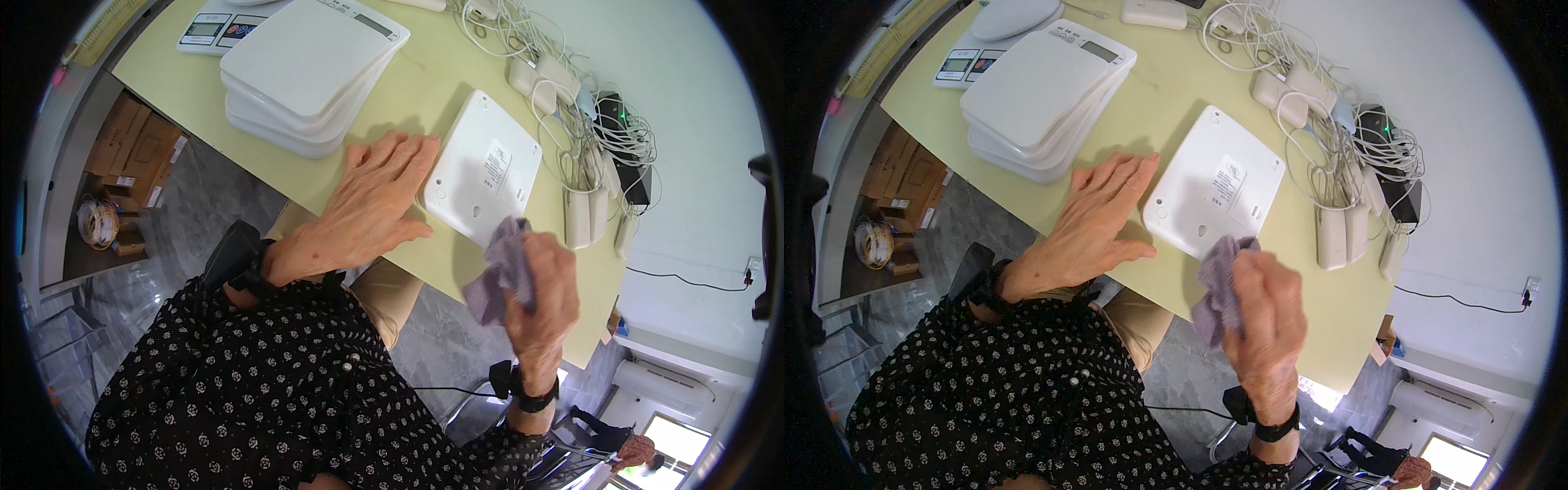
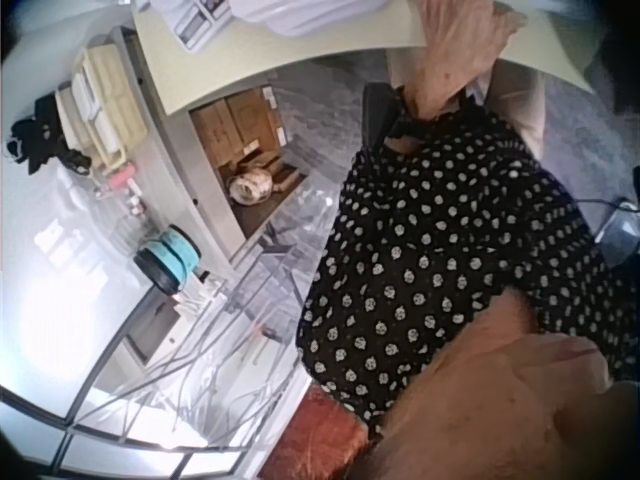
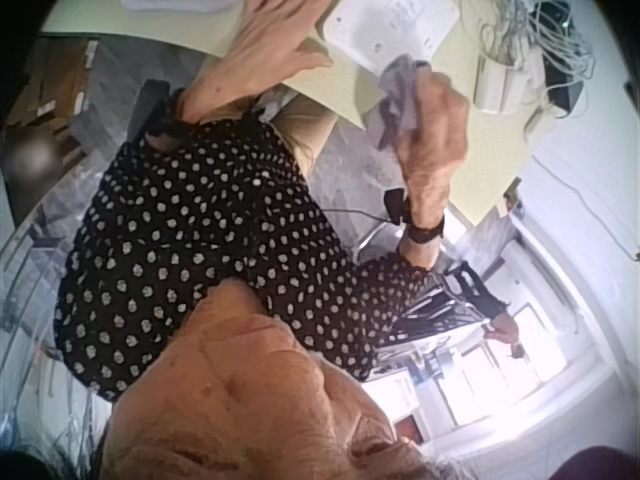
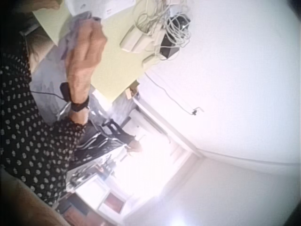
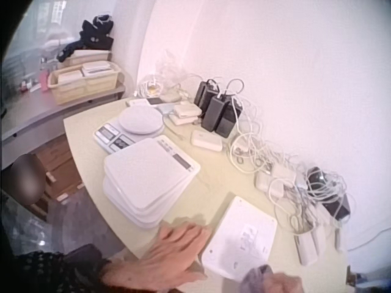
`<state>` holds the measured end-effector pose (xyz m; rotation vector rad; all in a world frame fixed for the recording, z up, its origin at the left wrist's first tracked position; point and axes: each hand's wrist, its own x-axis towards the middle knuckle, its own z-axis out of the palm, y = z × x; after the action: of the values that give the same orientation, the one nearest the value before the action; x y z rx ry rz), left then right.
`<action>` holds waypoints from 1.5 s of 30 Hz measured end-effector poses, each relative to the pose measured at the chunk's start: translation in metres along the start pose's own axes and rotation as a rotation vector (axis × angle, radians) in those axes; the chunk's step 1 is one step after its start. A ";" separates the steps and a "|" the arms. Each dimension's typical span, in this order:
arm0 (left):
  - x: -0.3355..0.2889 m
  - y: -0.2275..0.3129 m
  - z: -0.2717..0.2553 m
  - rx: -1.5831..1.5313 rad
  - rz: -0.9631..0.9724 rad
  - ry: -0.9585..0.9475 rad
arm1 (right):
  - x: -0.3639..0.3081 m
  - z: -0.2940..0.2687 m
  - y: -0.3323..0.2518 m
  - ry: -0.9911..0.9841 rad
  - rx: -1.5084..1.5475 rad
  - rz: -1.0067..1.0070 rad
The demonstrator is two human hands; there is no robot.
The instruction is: The person wipes a white digital scale with a purple cloth, cleaning the top surface, sides, and bottom. They then pick up another scale from a stack and repeat the wiping process on its surfaces.
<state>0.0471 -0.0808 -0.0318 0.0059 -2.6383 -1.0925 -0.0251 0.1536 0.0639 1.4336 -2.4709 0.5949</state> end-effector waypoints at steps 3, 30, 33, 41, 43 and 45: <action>0.004 0.001 0.002 -0.032 -0.017 0.015 | 0.022 0.008 0.003 0.025 0.137 -0.038; 0.006 -0.004 0.004 0.143 0.080 0.031 | 0.009 0.022 0.002 -0.038 -0.031 -0.116; 0.009 -0.005 0.005 0.180 0.084 0.031 | 0.033 0.057 -0.005 -0.011 -0.015 -0.249; 0.008 -0.006 0.008 0.145 0.094 0.071 | -0.015 0.039 0.030 -0.093 -0.025 -0.042; 0.007 -0.006 0.007 0.131 0.090 0.067 | -0.028 0.028 0.038 -0.092 -0.036 0.007; 0.006 -0.007 0.005 0.117 0.080 0.046 | -0.033 0.013 0.043 -0.102 -0.046 0.096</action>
<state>0.0391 -0.0826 -0.0386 -0.0496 -2.6330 -0.9012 -0.0461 0.1923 0.0300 1.3669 -2.6274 0.4909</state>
